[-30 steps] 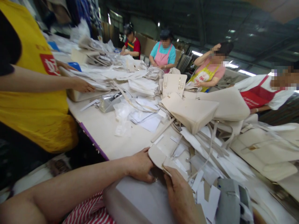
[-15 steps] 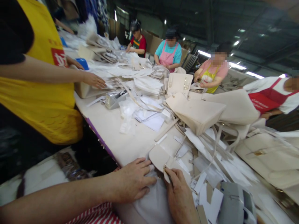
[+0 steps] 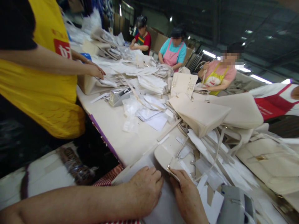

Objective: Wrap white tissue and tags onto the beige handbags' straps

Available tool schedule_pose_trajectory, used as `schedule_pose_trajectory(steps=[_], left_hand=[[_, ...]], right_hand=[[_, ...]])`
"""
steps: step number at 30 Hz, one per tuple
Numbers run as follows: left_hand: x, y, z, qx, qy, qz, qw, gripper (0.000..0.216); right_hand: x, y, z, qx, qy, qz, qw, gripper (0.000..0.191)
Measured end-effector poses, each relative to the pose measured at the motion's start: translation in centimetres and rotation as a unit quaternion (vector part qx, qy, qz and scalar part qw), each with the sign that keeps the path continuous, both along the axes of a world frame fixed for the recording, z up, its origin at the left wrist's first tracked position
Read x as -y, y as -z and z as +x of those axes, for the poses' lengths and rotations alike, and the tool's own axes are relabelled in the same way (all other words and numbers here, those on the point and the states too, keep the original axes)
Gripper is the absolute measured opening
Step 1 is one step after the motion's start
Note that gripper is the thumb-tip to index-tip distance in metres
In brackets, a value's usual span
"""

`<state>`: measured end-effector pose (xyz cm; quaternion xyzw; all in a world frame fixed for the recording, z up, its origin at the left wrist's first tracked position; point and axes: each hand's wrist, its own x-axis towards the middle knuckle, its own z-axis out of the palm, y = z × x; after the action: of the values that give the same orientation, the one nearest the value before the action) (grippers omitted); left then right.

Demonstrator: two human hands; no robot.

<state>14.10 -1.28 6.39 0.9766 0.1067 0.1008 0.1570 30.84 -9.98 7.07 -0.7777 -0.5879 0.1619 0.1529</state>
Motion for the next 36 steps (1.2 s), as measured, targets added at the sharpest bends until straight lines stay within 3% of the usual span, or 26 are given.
schedule_pose_trajectory(steps=[9, 16, 23, 29, 36], left_hand=[[-0.1, -0.3, 1.3, -0.086, 0.046, -0.015, 0.995, 0.021], [0.0, 0.7, 1.7, -0.097, 0.006, -0.026, 0.995, 0.025], [0.6, 1.3, 0.0, -0.035, 0.014, 0.015, 0.999, 0.028], [0.6, 1.3, -2.5, 0.021, -0.001, 0.016, 1.0, 0.019], [0.2, 1.1, -3.3, 0.056, 0.009, -0.001, 0.998, 0.019]], right_hand=[[0.2, -0.4, -0.3, 0.013, -0.008, 0.009, 1.0, 0.033], [0.4, -0.4, -2.6, 0.05, 0.015, 0.007, 0.999, 0.032], [0.8, 1.7, -2.5, 0.008, 0.026, 0.026, 0.999, 0.032], [0.8, 1.9, -2.0, 0.002, 0.02, -0.006, 1.0, 0.033], [0.8, 1.6, -2.3, -0.002, 0.04, 0.013, 0.999, 0.031]])
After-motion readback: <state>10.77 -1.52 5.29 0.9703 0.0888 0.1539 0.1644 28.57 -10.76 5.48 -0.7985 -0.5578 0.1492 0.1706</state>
